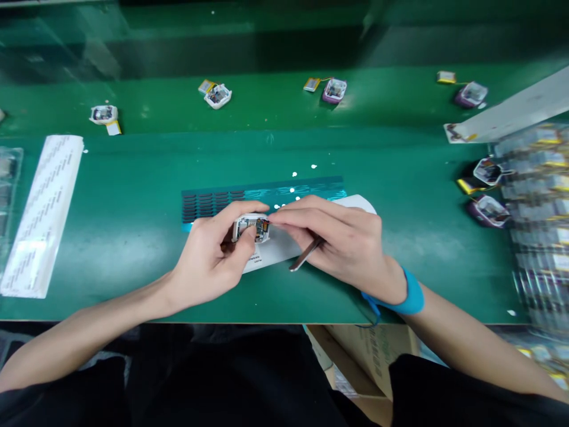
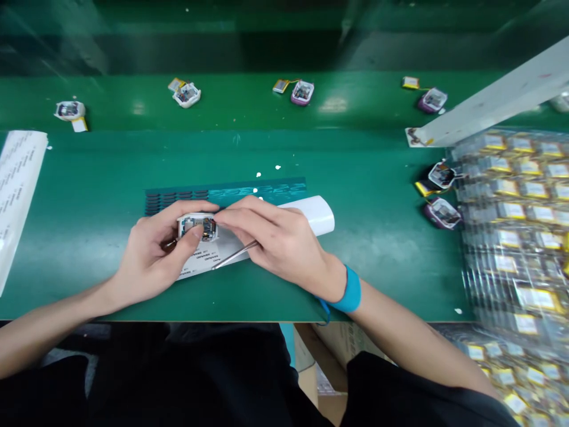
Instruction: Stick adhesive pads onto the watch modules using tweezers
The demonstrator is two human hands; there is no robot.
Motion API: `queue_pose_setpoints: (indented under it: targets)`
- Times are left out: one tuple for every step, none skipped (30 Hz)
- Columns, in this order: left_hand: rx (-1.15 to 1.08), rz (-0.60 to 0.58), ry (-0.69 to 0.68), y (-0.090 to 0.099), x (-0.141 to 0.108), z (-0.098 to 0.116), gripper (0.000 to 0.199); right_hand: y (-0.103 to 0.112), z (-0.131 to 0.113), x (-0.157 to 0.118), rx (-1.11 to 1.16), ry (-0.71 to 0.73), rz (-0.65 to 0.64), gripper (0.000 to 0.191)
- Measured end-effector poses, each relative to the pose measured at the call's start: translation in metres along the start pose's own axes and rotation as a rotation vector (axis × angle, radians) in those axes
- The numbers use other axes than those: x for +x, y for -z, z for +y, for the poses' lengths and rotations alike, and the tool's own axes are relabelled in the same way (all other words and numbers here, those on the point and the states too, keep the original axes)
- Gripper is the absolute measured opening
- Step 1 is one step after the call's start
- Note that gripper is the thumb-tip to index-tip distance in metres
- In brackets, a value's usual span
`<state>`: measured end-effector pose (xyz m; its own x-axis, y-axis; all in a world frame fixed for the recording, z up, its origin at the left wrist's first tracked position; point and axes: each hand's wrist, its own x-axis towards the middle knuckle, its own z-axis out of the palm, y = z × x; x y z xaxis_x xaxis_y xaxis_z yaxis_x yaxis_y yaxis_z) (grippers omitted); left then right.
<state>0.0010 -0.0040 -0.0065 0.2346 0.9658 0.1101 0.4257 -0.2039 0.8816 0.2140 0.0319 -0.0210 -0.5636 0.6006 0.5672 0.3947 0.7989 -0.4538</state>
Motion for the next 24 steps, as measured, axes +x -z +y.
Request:
queue_pose_setpoints:
  targets:
    - [-0.005, -0.014, -0.009, 0.000, 0.000, 0.000, 0.021, -0.001, -0.001, 0.001, 0.019, -0.015, 0.011, 0.019]
    - [-0.014, -0.031, -0.016, 0.000, 0.000, 0.001, 0.020, -0.001, -0.002, 0.001, 0.036, -0.025, 0.029, 0.016]
    - [-0.029, -0.046, -0.018, 0.000, 0.000, 0.001, 0.019, -0.002, -0.003, 0.001, 0.044, -0.028, 0.053, 0.014]
    - [-0.049, -0.062, -0.012, 0.000, 0.001, 0.001, 0.018, -0.003, -0.003, 0.000, 0.039, -0.027, 0.076, 0.013]
    - [-0.080, -0.073, 0.002, 0.001, 0.002, 0.002, 0.016, -0.004, -0.004, -0.002, 0.017, -0.018, 0.091, 0.015]
    - [-0.117, -0.084, 0.021, 0.001, 0.002, 0.002, 0.015, -0.004, -0.004, -0.004, -0.021, -0.005, 0.097, 0.018]
    - [-0.156, -0.094, 0.043, 0.002, 0.003, 0.003, 0.014, -0.005, -0.003, -0.006, -0.067, 0.012, 0.091, 0.023]
    - [-0.192, -0.107, 0.066, 0.003, 0.004, 0.003, 0.014, -0.005, -0.002, -0.009, -0.112, 0.030, 0.079, 0.029]
    - [-0.221, -0.122, 0.086, 0.004, 0.005, 0.004, 0.014, -0.005, -0.001, -0.012, -0.150, 0.050, 0.063, 0.035]
    - [-0.242, -0.137, 0.102, 0.005, 0.006, 0.004, 0.014, -0.005, 0.001, -0.014, -0.177, 0.069, 0.048, 0.040]
    - [-0.255, -0.147, 0.110, 0.005, 0.006, 0.004, 0.013, -0.005, 0.002, -0.015, -0.192, 0.089, 0.039, 0.042]
    - [-0.262, -0.153, 0.114, 0.006, 0.006, 0.005, 0.013, -0.005, 0.004, -0.016, -0.198, 0.107, 0.031, 0.043]
    - [-0.267, -0.154, 0.114, 0.006, 0.006, 0.005, 0.013, -0.004, 0.005, -0.016, -0.201, 0.125, 0.023, 0.042]
    - [-0.270, -0.152, 0.111, 0.006, 0.006, 0.005, 0.013, -0.003, 0.005, -0.016, -0.202, 0.142, 0.017, 0.041]
    - [-0.269, -0.147, 0.105, 0.006, 0.005, 0.005, 0.012, -0.003, 0.006, -0.015, -0.201, 0.158, 0.012, 0.039]
    - [-0.266, -0.142, 0.095, 0.006, 0.005, 0.005, 0.012, -0.002, 0.006, -0.014, -0.199, 0.169, 0.010, 0.038]
    - [-0.258, -0.138, 0.085, 0.005, 0.004, 0.005, 0.012, -0.001, 0.005, -0.013, -0.197, 0.177, 0.011, 0.037]
    - [-0.247, -0.135, 0.075, 0.005, 0.004, 0.005, 0.013, -0.001, 0.004, -0.012, -0.196, 0.176, 0.013, 0.036]
    - [-0.236, -0.134, 0.064, 0.005, 0.004, 0.005, 0.013, 0.000, 0.004, -0.011, -0.196, 0.173, 0.014, 0.036]
    - [-0.225, -0.135, 0.058, 0.004, 0.004, 0.005, 0.013, 0.000, 0.003, -0.010, -0.197, 0.169, 0.012, 0.035]
    - [-0.220, -0.138, 0.056, 0.004, 0.004, 0.005, 0.013, 0.000, 0.002, -0.010, -0.198, 0.165, 0.006, 0.034]
    - [-0.219, -0.140, 0.058, 0.004, 0.004, 0.005, 0.013, 0.000, 0.001, -0.010, -0.201, 0.164, -0.002, 0.033]
    - [-0.222, -0.138, 0.062, 0.004, 0.004, 0.005, 0.013, 0.000, 0.000, -0.010, -0.208, 0.161, -0.001, 0.032]
    - [-0.226, -0.130, 0.067, 0.003, 0.004, 0.005, 0.012, -0.001, 0.001, -0.010, -0.225, 0.143, 0.013, 0.032]
